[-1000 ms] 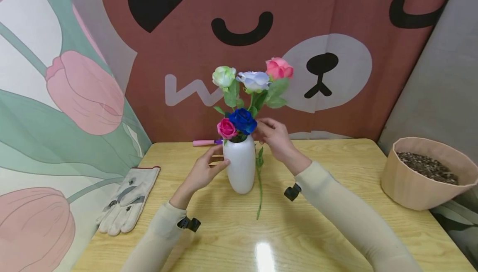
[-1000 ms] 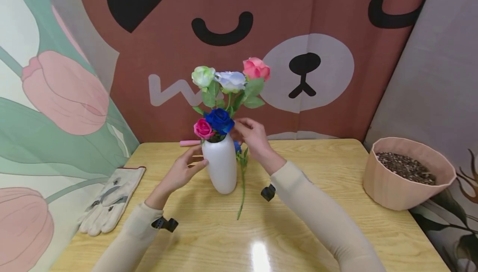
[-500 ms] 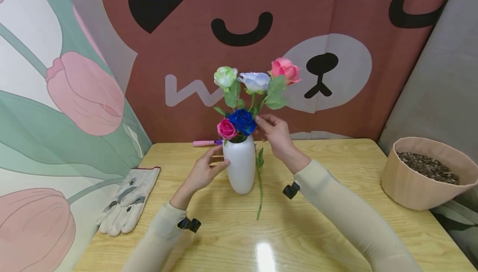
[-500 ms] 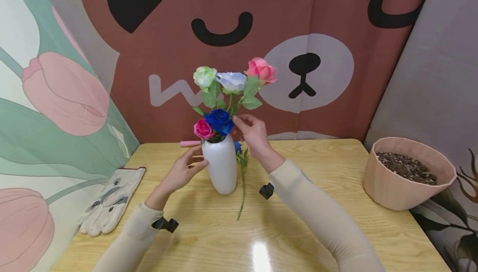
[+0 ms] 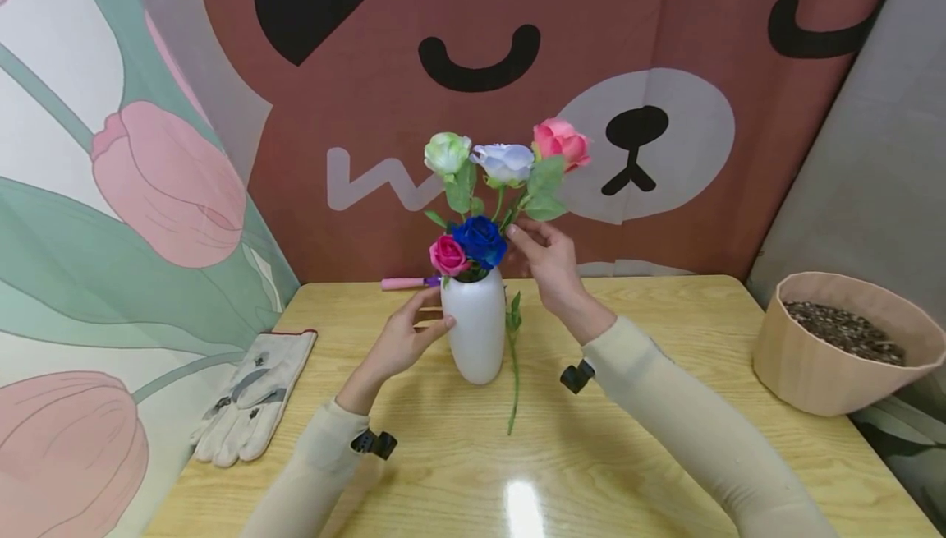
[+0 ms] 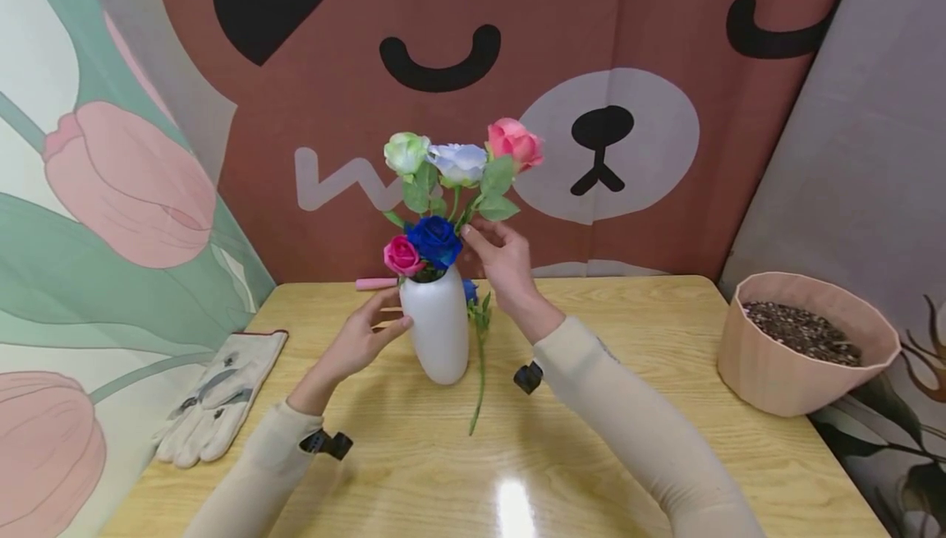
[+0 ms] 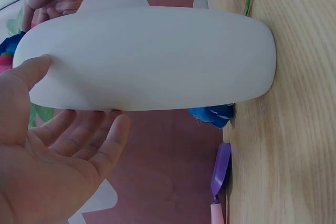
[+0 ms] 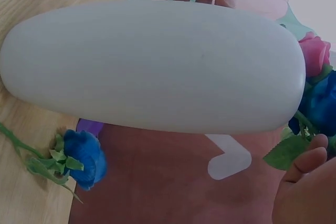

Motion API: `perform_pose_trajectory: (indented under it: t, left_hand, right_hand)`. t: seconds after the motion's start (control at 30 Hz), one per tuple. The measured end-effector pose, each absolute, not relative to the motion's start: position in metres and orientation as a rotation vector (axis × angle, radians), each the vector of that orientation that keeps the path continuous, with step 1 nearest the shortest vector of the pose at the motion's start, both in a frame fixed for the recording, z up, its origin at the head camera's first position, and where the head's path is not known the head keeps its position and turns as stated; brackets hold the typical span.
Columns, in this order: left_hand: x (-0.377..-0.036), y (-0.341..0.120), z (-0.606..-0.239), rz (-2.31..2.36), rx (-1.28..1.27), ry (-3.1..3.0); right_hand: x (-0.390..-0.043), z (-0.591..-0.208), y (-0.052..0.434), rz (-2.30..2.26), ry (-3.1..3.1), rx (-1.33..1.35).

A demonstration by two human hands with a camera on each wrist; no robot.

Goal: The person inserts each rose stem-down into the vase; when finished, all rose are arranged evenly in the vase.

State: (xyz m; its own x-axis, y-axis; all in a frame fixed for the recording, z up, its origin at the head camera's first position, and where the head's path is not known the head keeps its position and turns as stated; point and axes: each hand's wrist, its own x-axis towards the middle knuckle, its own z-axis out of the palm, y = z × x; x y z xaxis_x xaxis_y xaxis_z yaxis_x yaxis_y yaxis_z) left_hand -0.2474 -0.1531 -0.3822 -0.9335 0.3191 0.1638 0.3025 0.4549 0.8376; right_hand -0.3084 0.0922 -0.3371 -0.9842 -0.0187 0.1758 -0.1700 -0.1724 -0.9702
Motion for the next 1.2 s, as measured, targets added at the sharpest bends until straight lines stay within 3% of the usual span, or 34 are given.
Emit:
perform_pose_trajectory:
  t: [0.23, 1.2]
  left_hand:
    - [-0.269, -0.163, -0.411, 1.535, 0.605, 2.704]
    - [-0.267, -0.163, -0.410, 1.557, 0.613, 2.696]
  right_hand:
    - [-0.310, -0.338, 0.092, 2.297, -2.018, 0.215]
    - [-0.305, -0.354, 0.103, 2.300, -2.186, 0.368]
